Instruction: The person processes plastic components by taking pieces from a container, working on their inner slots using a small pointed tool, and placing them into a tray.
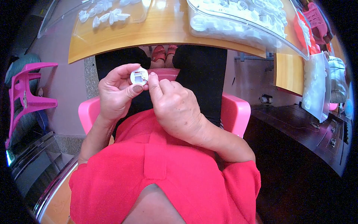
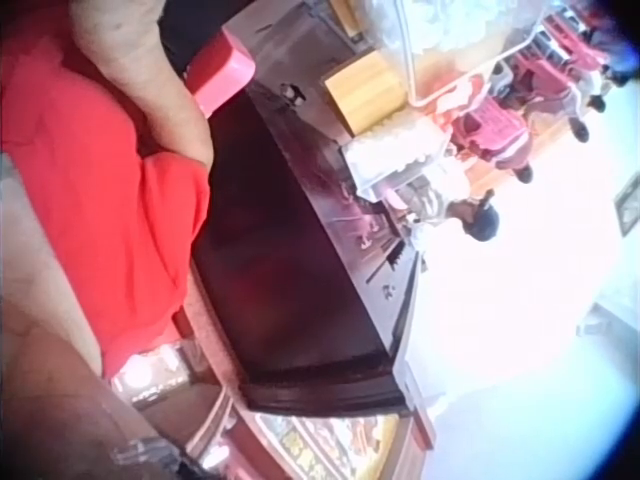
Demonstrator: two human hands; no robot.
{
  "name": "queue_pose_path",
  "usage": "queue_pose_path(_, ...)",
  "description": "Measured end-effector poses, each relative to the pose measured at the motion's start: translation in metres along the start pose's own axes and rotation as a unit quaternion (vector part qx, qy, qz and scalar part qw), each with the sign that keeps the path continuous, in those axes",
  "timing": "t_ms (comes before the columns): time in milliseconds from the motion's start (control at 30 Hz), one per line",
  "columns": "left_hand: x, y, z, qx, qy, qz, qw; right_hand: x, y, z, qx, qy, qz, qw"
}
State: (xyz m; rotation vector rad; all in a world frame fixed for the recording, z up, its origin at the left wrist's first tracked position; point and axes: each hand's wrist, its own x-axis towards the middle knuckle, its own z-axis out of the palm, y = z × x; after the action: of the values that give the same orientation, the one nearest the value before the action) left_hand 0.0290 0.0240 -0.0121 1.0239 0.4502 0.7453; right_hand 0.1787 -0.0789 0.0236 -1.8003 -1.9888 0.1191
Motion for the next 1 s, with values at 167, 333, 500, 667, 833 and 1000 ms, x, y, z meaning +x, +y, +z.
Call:
queue_pose_path(167, -0.002, 0.0, 0.002, 0.022, 0.002, 0.006, 1.0, 0.003, -0.004, -0.008, -0.091, -0.029, -0.024, 0.995)
queue_pose_path(333, 0.0, -0.003, 0.003, 0.068, -0.002, 0.044, 0.997, 0.008, -0.011, -0.011, -0.213, -0.061, -0.04, 0.974)
queue_pose_path(500, -0.001, -0.004, 0.006, 0.154, -0.001, 0.078, 0.985, 0.013, -0.016, -0.014, -0.239, -0.09, -0.031, 0.966)
queue_pose_path(667, -0.002, -0.007, 0.004, 0.165, 0.004, 0.072, 0.984, 0.014, -0.012, -0.01, -0.259, -0.098, -0.056, 0.959)
queue_pose_path(833, 0.0, -0.006, 0.0, 0.142, -0.002, 0.073, 0.987, 0.005, -0.002, -0.001, -0.225, -0.04, -0.088, 0.969)
queue_pose_path(1000, 0.008, 0.015, -0.006, 0.036, -0.055, -0.015, 0.998, 0.008, 0.006, -0.024, -0.101, -0.001, -0.05, 0.994)
